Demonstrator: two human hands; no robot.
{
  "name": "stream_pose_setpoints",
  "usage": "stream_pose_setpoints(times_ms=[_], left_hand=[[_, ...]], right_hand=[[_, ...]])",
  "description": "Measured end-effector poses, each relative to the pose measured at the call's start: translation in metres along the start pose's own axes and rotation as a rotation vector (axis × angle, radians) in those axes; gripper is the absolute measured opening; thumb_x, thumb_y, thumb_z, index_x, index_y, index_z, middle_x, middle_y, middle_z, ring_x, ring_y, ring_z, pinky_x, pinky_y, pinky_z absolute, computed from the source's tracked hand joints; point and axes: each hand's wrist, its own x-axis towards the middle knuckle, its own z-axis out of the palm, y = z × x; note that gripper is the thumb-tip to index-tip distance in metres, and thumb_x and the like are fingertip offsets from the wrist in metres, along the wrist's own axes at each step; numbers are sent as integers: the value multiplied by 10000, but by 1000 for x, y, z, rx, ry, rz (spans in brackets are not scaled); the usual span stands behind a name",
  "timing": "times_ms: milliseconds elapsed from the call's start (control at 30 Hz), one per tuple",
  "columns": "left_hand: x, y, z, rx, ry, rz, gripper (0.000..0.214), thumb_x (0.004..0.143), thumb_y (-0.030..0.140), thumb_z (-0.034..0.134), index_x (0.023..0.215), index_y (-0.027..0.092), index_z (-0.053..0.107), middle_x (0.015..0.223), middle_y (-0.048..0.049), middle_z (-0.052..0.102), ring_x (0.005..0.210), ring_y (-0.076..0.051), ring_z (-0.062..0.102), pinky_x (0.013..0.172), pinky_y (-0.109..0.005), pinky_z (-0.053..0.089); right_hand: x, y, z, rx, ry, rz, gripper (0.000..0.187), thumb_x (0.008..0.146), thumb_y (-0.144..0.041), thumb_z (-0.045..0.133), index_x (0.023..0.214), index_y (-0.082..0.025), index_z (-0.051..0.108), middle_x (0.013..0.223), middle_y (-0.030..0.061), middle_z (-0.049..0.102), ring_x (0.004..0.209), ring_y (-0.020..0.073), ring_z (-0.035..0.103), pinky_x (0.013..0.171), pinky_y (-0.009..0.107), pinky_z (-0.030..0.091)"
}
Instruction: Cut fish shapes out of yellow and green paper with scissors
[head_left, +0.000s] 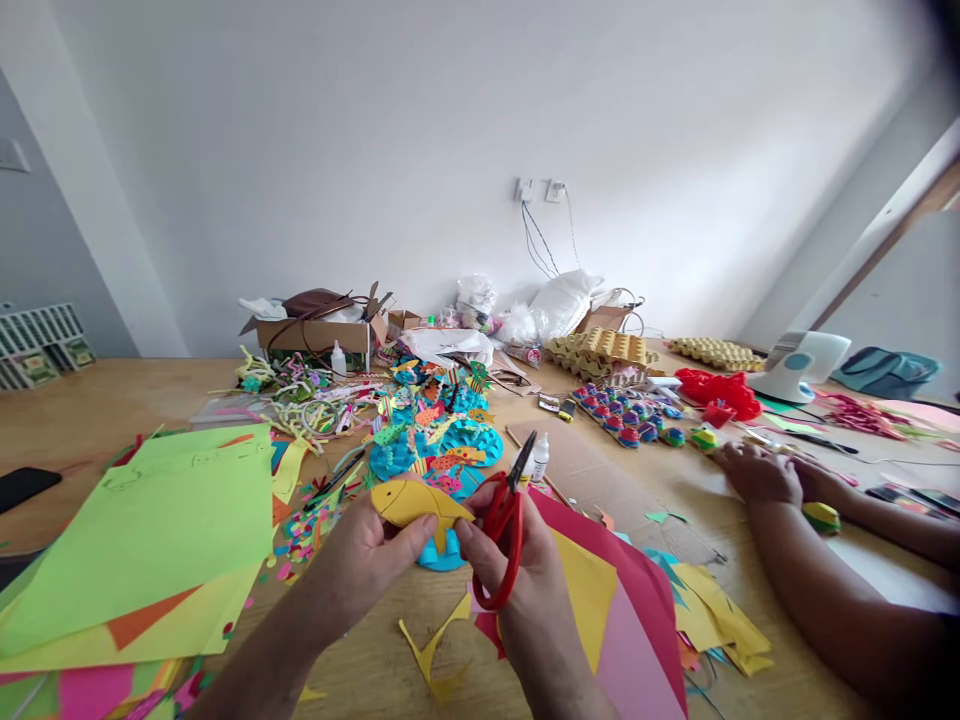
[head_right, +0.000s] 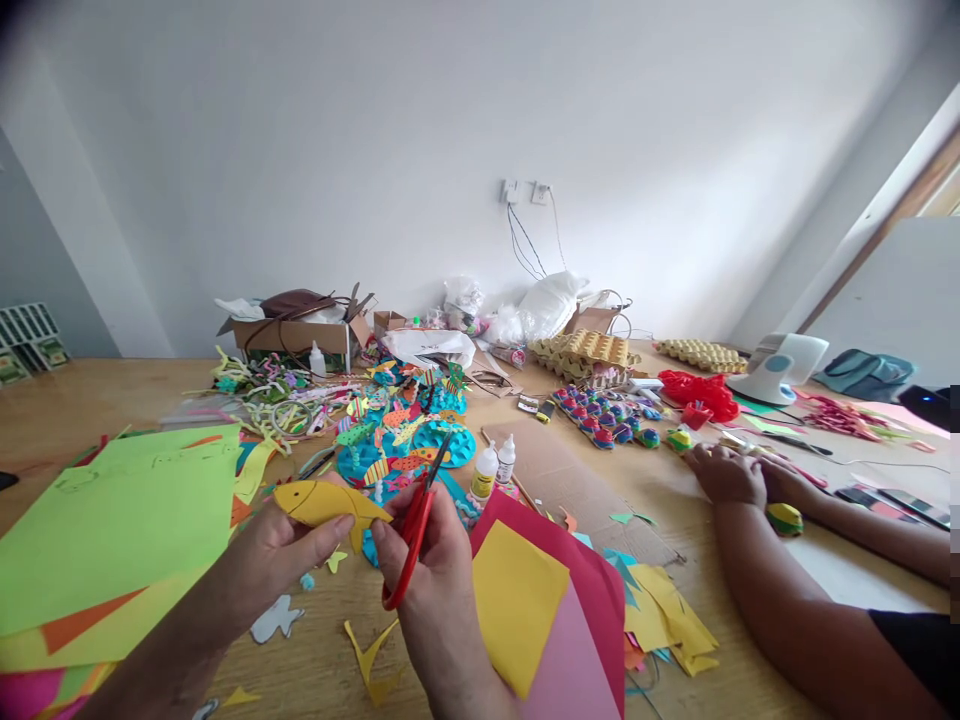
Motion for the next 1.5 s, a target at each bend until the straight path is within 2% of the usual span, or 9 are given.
stream_pose_setpoints(times_ms=[67, 200, 300, 433, 633, 833, 1200, 1367, 1500], left_hand=[[0, 0, 0, -15, 8, 22, 103, 745, 228, 586, 748, 187, 681, 739, -7, 688, 729, -176, 594, 675, -242, 461], [-1, -2, 0, -96, 68, 46, 71, 728, 226, 610, 668, 187, 616, 557, 56, 530, 544, -116, 466, 534, -210, 394], [-4, -5, -1, -224, 68, -14, 104, 738, 251, 610, 659, 184, 597, 545, 55, 528, 520, -108, 453, 497, -205, 387], [-7, -8, -1, -387, -16, -82, 123, 737, 282, 624, 672, 182, 596, 572, 23, 608, 525, -125, 518, 490, -222, 427], [-6, -4, -2, -350, 20, -129, 151, 696, 257, 644, 582, 165, 611, 502, 14, 607, 482, -117, 517, 477, -222, 420], [-3, -5, -3, -359, 35, -144, 142, 689, 263, 651, 592, 166, 614, 498, 27, 602, 473, -106, 509, 458, -211, 406], [-3, -8, -1, -382, 16, -170, 137, 693, 274, 663, 627, 172, 601, 488, 29, 598, 474, -107, 511, 458, -205, 394], [-4, -14, 2, -350, -13, -154, 166, 707, 293, 654, 627, 175, 568, 500, 49, 521, 480, -95, 430, 443, -201, 361], [-5, -20, 8, -318, -5, -156, 193, 730, 270, 624, 598, 185, 511, 508, 64, 467, 484, -89, 380, 465, -211, 348]], right_hand=[[-3, 3, 1, -80, 44, -83, 178, 765, -320, 655, 830, -192, 551, 705, -20, 542, 575, 110, 479, 527, 205, 418], [-10, 5, -2, -129, 60, -152, 188, 795, -348, 630, 842, -187, 544, 740, 1, 559, 628, 127, 516, 569, 220, 431], [-14, 5, -11, -196, -50, -91, 253, 832, -423, 569, 797, -177, 525, 697, -5, 523, 594, 121, 469, 540, 222, 391], [-15, 7, -24, -302, -266, -4, 428, 859, -564, 440, 672, -181, 465, 577, -24, 451, 530, 115, 406, 493, 226, 326], [-24, 9, -25, -280, -357, 88, 532, 819, -684, 403, 633, -187, 444, 512, -40, 405, 476, 98, 369, 450, 208, 285], [-29, 10, -21, -333, -312, 73, 464, 843, -571, 473, 588, -184, 508, 467, -45, 386, 455, 92, 331, 428, 189, 274], [-30, 12, -20, -382, -285, 45, 377, 844, -452, 523, 574, -189, 520, 480, -45, 408, 459, 96, 363, 446, 188, 312], [-28, 11, -17, -331, -364, 107, 386, 841, -452, 495, 560, -194, 433, 469, -48, 387, 452, 90, 363, 432, 179, 310], [-27, 8, -12, -225, -354, 211, 424, 812, -514, 494, 559, -213, 337, 462, -53, 365, 444, 88, 369, 427, 180, 315]])
